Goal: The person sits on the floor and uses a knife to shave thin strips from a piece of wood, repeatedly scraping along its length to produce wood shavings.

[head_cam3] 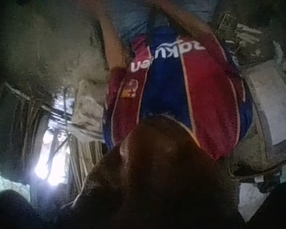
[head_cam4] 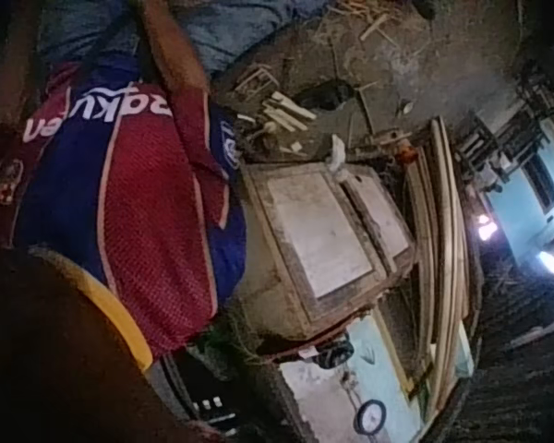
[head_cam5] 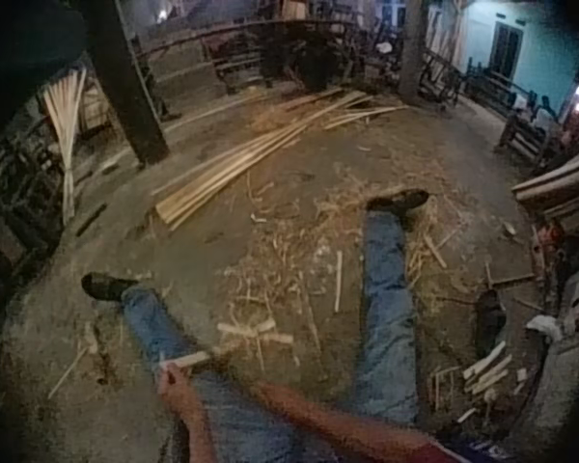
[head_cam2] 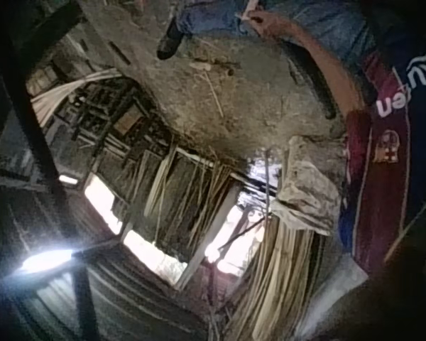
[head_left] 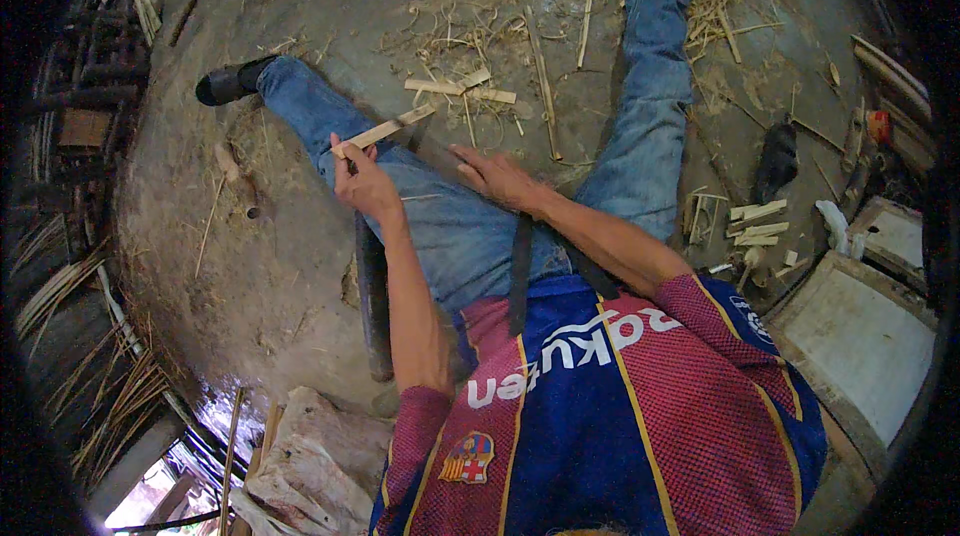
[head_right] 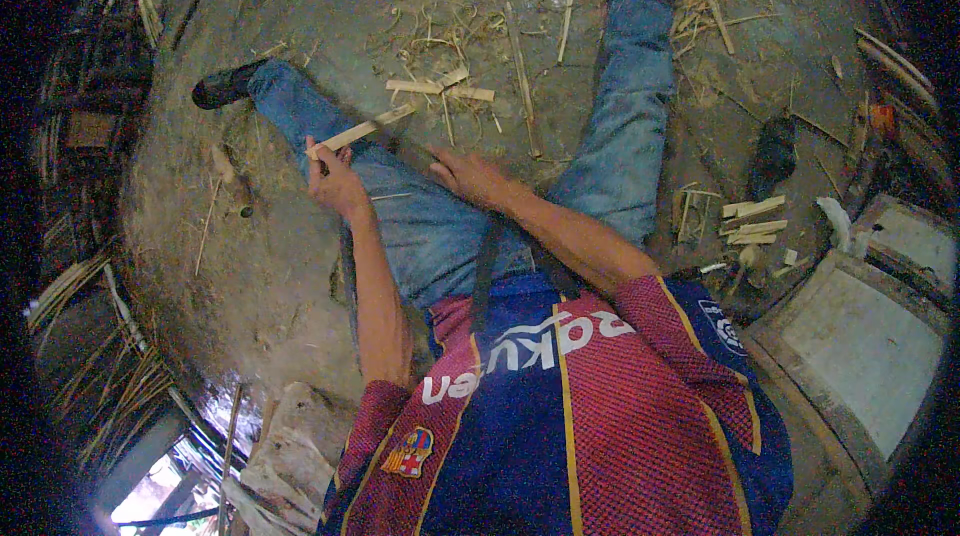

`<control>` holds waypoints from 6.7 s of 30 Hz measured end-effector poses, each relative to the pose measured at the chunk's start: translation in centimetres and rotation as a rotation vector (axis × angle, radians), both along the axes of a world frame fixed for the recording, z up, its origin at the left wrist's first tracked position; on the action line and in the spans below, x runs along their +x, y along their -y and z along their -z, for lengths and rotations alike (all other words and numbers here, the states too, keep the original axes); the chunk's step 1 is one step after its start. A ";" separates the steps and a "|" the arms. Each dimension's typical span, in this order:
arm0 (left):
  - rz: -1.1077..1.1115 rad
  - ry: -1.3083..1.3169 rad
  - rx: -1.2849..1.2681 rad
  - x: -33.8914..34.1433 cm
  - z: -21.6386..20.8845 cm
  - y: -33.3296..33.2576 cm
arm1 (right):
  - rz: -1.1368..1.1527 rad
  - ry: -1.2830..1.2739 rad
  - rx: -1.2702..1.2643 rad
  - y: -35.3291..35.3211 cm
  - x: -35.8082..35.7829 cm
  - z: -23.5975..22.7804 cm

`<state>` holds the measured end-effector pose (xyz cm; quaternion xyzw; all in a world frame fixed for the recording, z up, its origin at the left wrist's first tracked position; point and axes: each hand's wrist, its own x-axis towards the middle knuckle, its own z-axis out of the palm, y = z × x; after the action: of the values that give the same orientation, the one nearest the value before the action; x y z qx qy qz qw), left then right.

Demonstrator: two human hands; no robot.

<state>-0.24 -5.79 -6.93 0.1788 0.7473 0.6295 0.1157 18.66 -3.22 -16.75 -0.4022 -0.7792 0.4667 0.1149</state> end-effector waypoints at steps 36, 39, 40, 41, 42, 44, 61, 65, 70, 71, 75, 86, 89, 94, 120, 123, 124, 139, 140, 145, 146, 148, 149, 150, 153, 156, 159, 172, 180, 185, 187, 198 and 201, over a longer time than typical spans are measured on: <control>0.169 0.098 0.191 0.7 -0.6 -0.8 | 0.209 0.180 -0.259 -0.7 1.3 4.7; 0.127 0.166 0.232 0.2 0.1 -0.5 | 0.102 0.105 -0.349 -0.6 1.1 3.8; 0.111 0.185 0.240 0.0 0.4 -0.3 | 0.076 0.027 -0.304 -0.1 1.1 3.1; 0.095 0.205 0.251 -0.1 0.6 -0.1 | 0.049 -0.049 -0.257 0.2 1.1 1.2; 0.081 0.227 0.260 -0.2 0.7 0.0 | 0.021 -0.061 -0.215 0.5 1.1 -0.8; 0.090 0.235 0.285 -0.3 0.8 0.1 | -0.034 -0.090 -0.129 0.9 1.0 -4.3; 0.093 0.235 0.298 -0.3 1.4 0.4 | 0.010 -0.070 -0.145 1.0 1.6 -1.4; 0.096 0.223 0.295 -0.3 1.2 0.2 | 0.086 0.007 -0.089 0.0 1.4 0.8; 0.111 0.230 0.295 0.1 1.0 0.2 | 0.062 0.001 -0.180 -0.2 1.9 2.6; 0.106 0.226 0.286 0.2 0.9 0.1 | 0.122 0.045 -0.253 -0.4 1.6 2.9; 0.103 0.219 0.267 -0.2 1.1 0.4 | 0.052 0.021 -0.026 0.2 1.6 2.0; 0.146 0.173 0.244 0.6 0.6 0.3 | 0.085 -0.106 -0.035 -0.4 2.3 3.1; 0.141 0.145 0.233 0.2 0.9 0.5 | -0.035 0.193 -0.241 -2.1 2.4 -0.3; 0.154 0.182 0.320 0.1 1.4 0.5 | 0.033 0.125 -0.165 -1.2 3.0 1.1; 0.664 0.487 0.054 1.5 0.2 -0.7 | 0.497 -0.229 -0.124 -2.5 0.6 -3.6; 0.761 0.544 -0.089 6.0 2.1 0.1 | 0.516 -0.234 -0.276 -2.9 0.5 -3.8; 0.733 0.588 -0.104 7.0 2.0 0.2 | 0.503 -0.249 -0.286 -2.8 0.5 -4.0; 0.675 0.688 -0.147 7.6 -1.0 0.9 | 0.248 0.101 0.171 -6.0 5.2 -8.0; 0.692 0.539 -0.219 7.7 -0.2 1.2 | 0.175 0.126 0.164 -5.9 5.4 -8.4; 0.760 -0.125 -0.514 9.0 0.1 1.5 | 0.039 0.163 0.246 -6.3 5.7 -7.1; 0.748 -0.107 -0.537 9.1 -0.4 1.6 | 0.053 0.122 0.282 -6.5 5.5 -7.1; 0.723 -0.069 -0.582 9.4 -1.3 1.6 | 0.081 0.143 0.352 -6.5 5.2 -7.3; 0.717 -0.092 -0.515 9.7 -2.3 1.5 | 0.094 0.153 0.386 -6.5 5.1 -7.6; 0.716 -0.115 -0.446 10.1 -3.4 1.3 | 0.105 0.138 0.403 -6.8 5.2 -7.4; 0.728 -0.119 -0.398 9.8 -3.2 1.4 | 0.105 0.103 0.456 -7.3 5.1 -7.4; 0.735 -0.042 -0.365 9.4 -2.3 1.9 | 0.104 0.163 0.422 -7.6 5.1 -7.6; 0.762 -0.034 -0.376 10.0 -3.5 3.2 | 0.175 0.312 0.266 -9.6 6.5 -6.4; 0.786 0.219 -0.467 11.0 -4.9 6.7 | 0.031 0.307 0.201 -6.7 6.9 -8.8; 0.838 0.013 -0.490 12.4 -5.7 11.0 | 0.578 0.344 0.019 -14.3 9.1 -6.5; 0.816 0.187 -0.482 11.9 -5.5 10.6 | 0.368 0.381 0.254 -15.5 11.0 -8.1; 0.803 0.169 -0.482 11.6 -5.6 9.7 | 0.205 0.376 0.263 -12.4 9.6 -8.9; 0.786 0.590 -0.503 10.8 -7.1 13.7 | 0.527 0.207 0.107 -14.6 9.9 -9.4; 0.718 0.818 -0.306 10.9 -6.2 11.9 | 0.372 0.351 0.178 -12.7 8.8 -9.6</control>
<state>10.67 -17.67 -0.77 0.1445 0.6166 0.4533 0.6273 27.45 9.49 -7.11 -0.6016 -0.7378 0.2903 0.0970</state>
